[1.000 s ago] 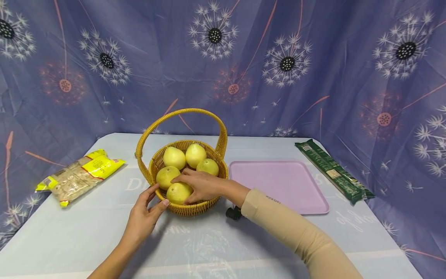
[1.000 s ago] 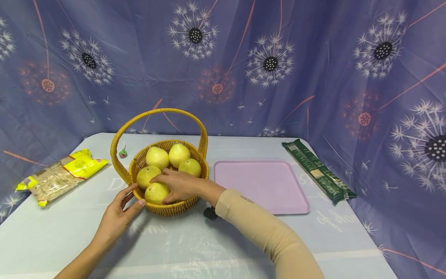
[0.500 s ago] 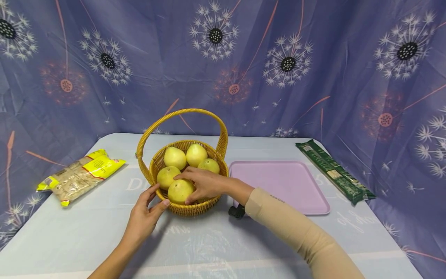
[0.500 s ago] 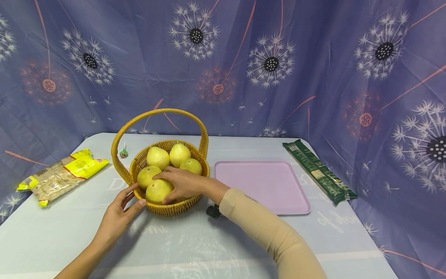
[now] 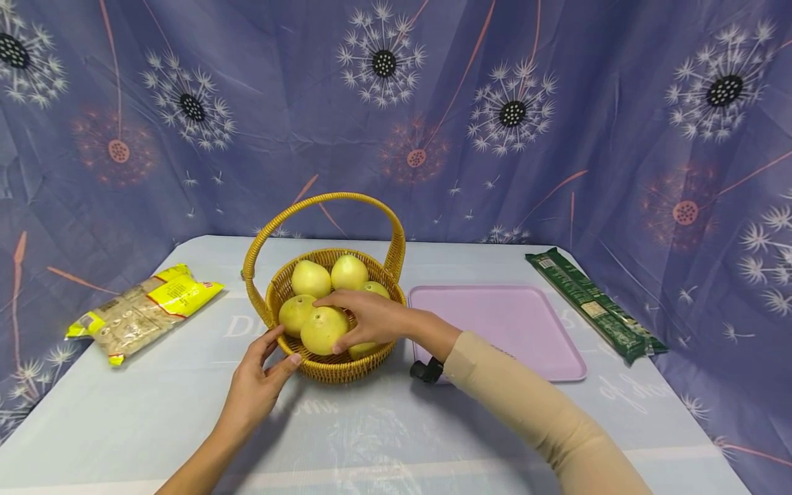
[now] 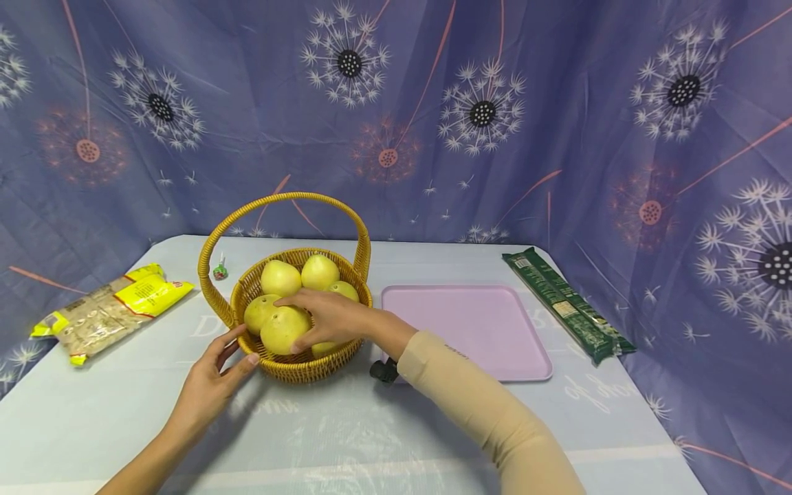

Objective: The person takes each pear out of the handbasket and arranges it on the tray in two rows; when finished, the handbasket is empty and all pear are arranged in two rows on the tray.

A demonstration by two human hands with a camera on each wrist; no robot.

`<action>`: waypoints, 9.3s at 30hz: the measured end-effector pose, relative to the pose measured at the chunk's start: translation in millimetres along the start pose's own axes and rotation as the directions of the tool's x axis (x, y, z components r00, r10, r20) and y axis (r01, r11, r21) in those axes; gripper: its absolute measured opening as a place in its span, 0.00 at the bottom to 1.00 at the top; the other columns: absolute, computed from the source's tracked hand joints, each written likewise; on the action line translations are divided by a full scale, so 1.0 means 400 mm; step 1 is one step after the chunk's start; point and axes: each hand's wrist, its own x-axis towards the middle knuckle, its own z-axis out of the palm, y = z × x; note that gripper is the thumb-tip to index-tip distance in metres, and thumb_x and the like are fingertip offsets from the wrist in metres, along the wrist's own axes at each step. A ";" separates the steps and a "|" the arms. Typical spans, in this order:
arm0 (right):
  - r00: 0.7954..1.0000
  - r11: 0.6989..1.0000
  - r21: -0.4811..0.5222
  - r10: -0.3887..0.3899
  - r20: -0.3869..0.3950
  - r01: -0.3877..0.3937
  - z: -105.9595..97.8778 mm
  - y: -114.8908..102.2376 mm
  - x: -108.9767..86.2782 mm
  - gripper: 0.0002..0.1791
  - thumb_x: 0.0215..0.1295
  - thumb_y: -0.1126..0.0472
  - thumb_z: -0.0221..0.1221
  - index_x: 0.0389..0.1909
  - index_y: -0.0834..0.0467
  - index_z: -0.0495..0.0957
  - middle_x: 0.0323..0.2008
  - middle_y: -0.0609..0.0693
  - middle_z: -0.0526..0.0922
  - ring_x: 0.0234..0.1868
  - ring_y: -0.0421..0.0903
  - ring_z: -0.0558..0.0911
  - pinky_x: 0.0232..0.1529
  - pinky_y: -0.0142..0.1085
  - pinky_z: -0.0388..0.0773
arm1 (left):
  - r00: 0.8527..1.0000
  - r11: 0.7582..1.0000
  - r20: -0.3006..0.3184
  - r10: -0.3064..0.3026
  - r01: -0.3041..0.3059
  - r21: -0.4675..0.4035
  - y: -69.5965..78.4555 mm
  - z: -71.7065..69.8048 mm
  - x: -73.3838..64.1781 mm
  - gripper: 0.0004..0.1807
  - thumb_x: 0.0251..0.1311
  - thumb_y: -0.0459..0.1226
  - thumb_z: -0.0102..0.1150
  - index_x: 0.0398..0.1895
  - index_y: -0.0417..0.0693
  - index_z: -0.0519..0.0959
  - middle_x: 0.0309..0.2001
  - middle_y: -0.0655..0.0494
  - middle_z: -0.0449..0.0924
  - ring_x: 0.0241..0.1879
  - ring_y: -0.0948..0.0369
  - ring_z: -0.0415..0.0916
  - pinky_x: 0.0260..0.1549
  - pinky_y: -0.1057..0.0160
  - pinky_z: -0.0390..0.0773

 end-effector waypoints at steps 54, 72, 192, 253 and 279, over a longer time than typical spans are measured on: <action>0.916 0.965 0.258 0.139 -0.378 -0.040 -0.137 0.106 -0.280 0.42 0.47 0.55 0.72 0.66 0.51 0.66 0.60 0.47 0.72 0.55 0.48 0.75 0.57 0.37 0.79 | 1.000 1.000 -0.006 0.011 -0.011 -0.011 -0.003 0.004 -0.002 0.34 0.63 0.41 0.58 0.70 0.45 0.58 0.72 0.43 0.53 0.69 0.46 0.58 0.47 0.84 0.74; 0.856 0.939 0.290 0.298 -0.422 -0.184 -0.121 0.186 -0.320 0.44 0.47 0.55 0.72 0.67 0.53 0.64 0.62 0.54 0.71 0.53 0.53 0.77 0.56 0.49 0.78 | 1.000 1.000 -0.002 0.013 -0.013 -0.025 -0.002 0.005 -0.003 0.34 0.63 0.41 0.58 0.70 0.44 0.58 0.72 0.41 0.53 0.69 0.45 0.59 0.45 0.85 0.73; 0.718 0.843 0.407 0.523 -0.460 -0.353 -0.117 0.201 -0.280 0.42 0.53 0.53 0.69 0.68 0.55 0.61 0.67 0.55 0.66 0.66 0.54 0.68 0.69 0.49 0.66 | 0.999 0.999 0.013 -0.034 0.035 -0.020 -0.003 0.001 -0.001 0.35 0.64 0.44 0.57 0.71 0.49 0.56 0.72 0.41 0.52 0.63 0.43 0.68 0.50 0.68 0.81; 0.996 0.996 0.032 0.078 0.048 -0.080 -0.037 0.051 -0.107 0.32 0.54 0.54 0.68 0.61 0.49 0.71 0.56 0.44 0.75 0.49 0.42 0.74 0.49 0.32 0.72 | 1.000 0.999 0.013 -0.028 0.029 -0.025 0.000 0.002 -0.001 0.34 0.64 0.42 0.57 0.70 0.48 0.57 0.73 0.41 0.51 0.66 0.45 0.63 0.51 0.69 0.80; 0.993 1.000 0.002 0.009 0.115 -0.009 -0.016 0.045 -0.070 0.29 0.57 0.51 0.66 0.60 0.47 0.73 0.52 0.43 0.77 0.49 0.37 0.72 0.46 0.28 0.71 | 1.000 1.000 0.005 -0.017 0.017 -0.010 -0.003 0.003 0.000 0.34 0.64 0.42 0.57 0.70 0.47 0.57 0.73 0.42 0.52 0.69 0.45 0.59 0.50 0.74 0.79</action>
